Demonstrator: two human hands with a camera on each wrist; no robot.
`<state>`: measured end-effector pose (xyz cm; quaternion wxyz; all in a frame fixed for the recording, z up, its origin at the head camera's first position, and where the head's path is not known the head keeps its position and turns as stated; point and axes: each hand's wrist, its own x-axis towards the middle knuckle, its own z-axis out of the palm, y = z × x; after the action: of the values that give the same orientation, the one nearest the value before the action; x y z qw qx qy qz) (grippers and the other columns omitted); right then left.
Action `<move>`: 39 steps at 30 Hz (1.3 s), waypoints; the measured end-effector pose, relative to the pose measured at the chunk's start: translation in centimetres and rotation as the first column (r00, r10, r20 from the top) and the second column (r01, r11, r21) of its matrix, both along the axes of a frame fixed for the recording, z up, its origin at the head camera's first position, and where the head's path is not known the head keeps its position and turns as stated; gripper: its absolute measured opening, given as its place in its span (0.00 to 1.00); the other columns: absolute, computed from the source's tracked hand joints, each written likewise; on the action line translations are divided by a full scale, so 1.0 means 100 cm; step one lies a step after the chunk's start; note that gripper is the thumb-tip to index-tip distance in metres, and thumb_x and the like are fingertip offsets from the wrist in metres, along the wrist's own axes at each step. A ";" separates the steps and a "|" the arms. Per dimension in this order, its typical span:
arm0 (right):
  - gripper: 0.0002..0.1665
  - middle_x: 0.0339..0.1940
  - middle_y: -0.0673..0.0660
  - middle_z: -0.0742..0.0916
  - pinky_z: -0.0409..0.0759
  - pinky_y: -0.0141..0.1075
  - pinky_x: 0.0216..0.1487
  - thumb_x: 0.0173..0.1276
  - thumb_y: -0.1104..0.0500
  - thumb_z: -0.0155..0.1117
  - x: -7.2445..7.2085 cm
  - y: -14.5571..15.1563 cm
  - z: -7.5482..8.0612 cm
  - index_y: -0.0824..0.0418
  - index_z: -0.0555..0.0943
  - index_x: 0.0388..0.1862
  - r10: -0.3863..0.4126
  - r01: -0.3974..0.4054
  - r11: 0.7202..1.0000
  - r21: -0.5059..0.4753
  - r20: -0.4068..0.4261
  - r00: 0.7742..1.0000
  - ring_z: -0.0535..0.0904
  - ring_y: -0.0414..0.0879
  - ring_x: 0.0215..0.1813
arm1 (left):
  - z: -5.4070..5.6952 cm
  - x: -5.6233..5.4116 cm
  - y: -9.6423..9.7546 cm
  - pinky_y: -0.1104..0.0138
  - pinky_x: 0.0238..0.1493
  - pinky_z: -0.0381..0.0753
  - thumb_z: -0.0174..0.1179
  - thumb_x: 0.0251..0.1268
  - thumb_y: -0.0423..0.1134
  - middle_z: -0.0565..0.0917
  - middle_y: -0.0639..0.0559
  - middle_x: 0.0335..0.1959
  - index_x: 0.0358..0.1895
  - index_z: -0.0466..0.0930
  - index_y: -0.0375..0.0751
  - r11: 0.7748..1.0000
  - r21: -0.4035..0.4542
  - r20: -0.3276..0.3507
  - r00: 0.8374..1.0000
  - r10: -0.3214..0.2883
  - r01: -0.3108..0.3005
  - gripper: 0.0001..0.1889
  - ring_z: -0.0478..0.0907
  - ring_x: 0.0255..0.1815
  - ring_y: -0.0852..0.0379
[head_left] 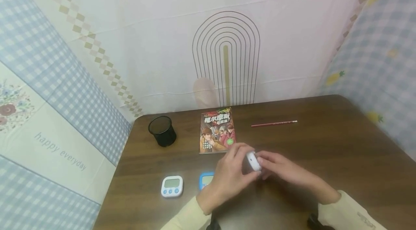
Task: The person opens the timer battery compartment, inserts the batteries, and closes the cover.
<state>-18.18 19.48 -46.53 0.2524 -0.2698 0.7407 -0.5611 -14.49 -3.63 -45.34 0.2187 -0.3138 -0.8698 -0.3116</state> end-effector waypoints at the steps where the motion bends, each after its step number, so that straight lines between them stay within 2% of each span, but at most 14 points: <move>1: 0.25 0.51 0.66 0.88 0.90 0.43 0.52 0.89 0.54 0.45 0.000 0.000 0.001 0.73 0.72 0.69 -0.009 0.010 1.000 -0.013 0.020 1.000 0.90 0.54 0.49 | 0.000 0.000 0.000 0.67 0.50 0.89 0.83 0.53 0.46 0.79 0.48 0.60 0.61 0.76 0.44 1.000 0.004 -0.008 1.000 0.003 -0.003 0.34 0.85 0.52 0.54; 5: 0.24 0.45 0.65 0.90 0.91 0.44 0.50 0.87 0.55 0.50 0.001 -0.001 0.003 0.75 0.70 0.66 -0.053 0.058 0.997 -0.053 0.088 0.995 0.90 0.57 0.46 | -0.001 0.000 0.001 0.66 0.54 0.89 0.84 0.52 0.44 0.79 0.48 0.60 0.60 0.76 0.44 1.000 0.022 -0.023 1.000 0.005 -0.004 0.34 0.85 0.54 0.53; 13: 0.21 0.37 0.59 0.90 0.90 0.43 0.45 0.83 0.56 0.58 0.003 -0.003 0.003 0.73 0.72 0.60 -0.146 0.158 0.984 -0.084 0.134 0.980 0.88 0.52 0.37 | -0.001 0.001 0.001 0.66 0.60 0.87 0.84 0.53 0.43 0.78 0.47 0.61 0.60 0.77 0.42 0.998 0.057 0.000 1.000 -0.010 0.010 0.32 0.84 0.57 0.52; 16: 0.23 0.38 0.59 0.89 0.89 0.41 0.43 0.81 0.56 0.62 0.003 -0.003 0.004 0.73 0.72 0.62 -0.198 0.210 0.975 -0.077 0.142 0.970 0.86 0.51 0.37 | -0.001 0.001 0.001 0.67 0.59 0.87 0.83 0.55 0.43 0.78 0.46 0.61 0.60 0.78 0.42 0.997 0.071 0.024 1.000 -0.018 0.016 0.31 0.84 0.57 0.51; 18: 0.24 0.38 0.59 0.89 0.88 0.40 0.42 0.79 0.56 0.65 0.004 -0.002 0.005 0.73 0.72 0.62 -0.237 0.247 0.967 -0.063 0.131 0.963 0.85 0.50 0.36 | 0.000 0.001 0.001 0.69 0.59 0.87 0.82 0.57 0.43 0.78 0.46 0.62 0.60 0.78 0.41 0.995 0.101 0.075 0.997 -0.030 0.023 0.30 0.84 0.57 0.51; 20: 0.25 0.39 0.60 0.89 0.88 0.39 0.40 0.78 0.56 0.67 0.004 -0.002 0.006 0.72 0.72 0.62 -0.271 0.278 0.959 -0.051 0.117 0.955 0.85 0.51 0.36 | 0.001 0.000 0.001 0.71 0.55 0.87 0.81 0.58 0.42 0.79 0.45 0.62 0.61 0.79 0.40 0.987 0.157 0.144 0.988 -0.054 0.031 0.29 0.83 0.55 0.52; 23: 0.25 0.38 0.59 0.90 0.87 0.40 0.39 0.76 0.56 0.68 0.003 -0.002 0.007 0.72 0.72 0.61 -0.298 0.302 0.953 -0.035 0.091 0.950 0.85 0.53 0.35 | 0.003 0.000 0.001 0.74 0.48 0.88 0.78 0.62 0.37 0.81 0.44 0.61 0.60 0.81 0.37 0.959 0.282 0.253 0.961 -0.109 0.034 0.25 0.84 0.49 0.56; 26: 0.25 0.40 0.59 0.91 0.87 0.40 0.38 0.76 0.57 0.69 0.003 -0.001 0.008 0.71 0.72 0.61 -0.296 0.300 0.953 -0.034 0.082 0.952 0.85 0.54 0.35 | 0.004 -0.001 0.001 0.74 0.43 0.89 0.74 0.65 0.32 0.83 0.43 0.60 0.58 0.83 0.34 0.930 0.367 0.301 0.943 -0.142 0.023 0.20 0.85 0.45 0.59; 28: 0.25 0.41 0.58 0.92 0.87 0.39 0.38 0.76 0.57 0.69 0.003 -0.002 0.008 0.71 0.72 0.61 -0.290 0.294 0.955 -0.033 0.079 0.954 0.85 0.54 0.35 | 0.005 -0.002 0.000 0.73 0.44 0.89 0.72 0.67 0.30 0.84 0.43 0.59 0.57 0.84 0.34 0.922 0.387 0.311 0.940 -0.144 0.013 0.17 0.86 0.45 0.59; 33: 0.25 0.42 0.59 0.92 0.86 0.38 0.37 0.75 0.57 0.71 0.005 -0.004 0.009 0.70 0.73 0.60 -0.305 0.308 0.951 -0.029 0.073 0.949 0.85 0.53 0.35 | 0.004 -0.002 0.000 0.74 0.47 0.88 0.70 0.68 0.30 0.86 0.44 0.56 0.56 0.84 0.36 0.920 0.392 0.329 0.936 -0.125 -0.015 0.15 0.88 0.47 0.58; 36: 0.26 0.42 0.61 0.91 0.86 0.38 0.36 0.73 0.57 0.72 0.006 -0.006 0.009 0.70 0.74 0.59 -0.328 0.330 0.944 -0.017 0.061 0.943 0.84 0.54 0.35 | 0.004 -0.003 -0.001 0.75 0.47 0.88 0.71 0.69 0.31 0.89 0.45 0.51 0.57 0.84 0.38 0.915 0.401 0.374 0.920 -0.117 -0.047 0.15 0.88 0.45 0.59; 39: 0.26 0.43 0.62 0.91 0.86 0.39 0.36 0.72 0.56 0.73 0.007 -0.007 0.010 0.69 0.75 0.59 -0.344 0.345 0.939 -0.002 0.041 0.938 0.85 0.57 0.36 | 0.006 -0.003 -0.002 0.74 0.45 0.89 0.71 0.69 0.33 0.90 0.45 0.48 0.58 0.85 0.40 0.905 0.417 0.443 0.888 -0.122 -0.083 0.16 0.89 0.43 0.61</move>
<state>-17.51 18.79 -45.56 0.1637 -0.1259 0.7687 -0.6053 -14.81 -3.81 -44.74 0.0668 -0.1852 -0.8045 -0.5604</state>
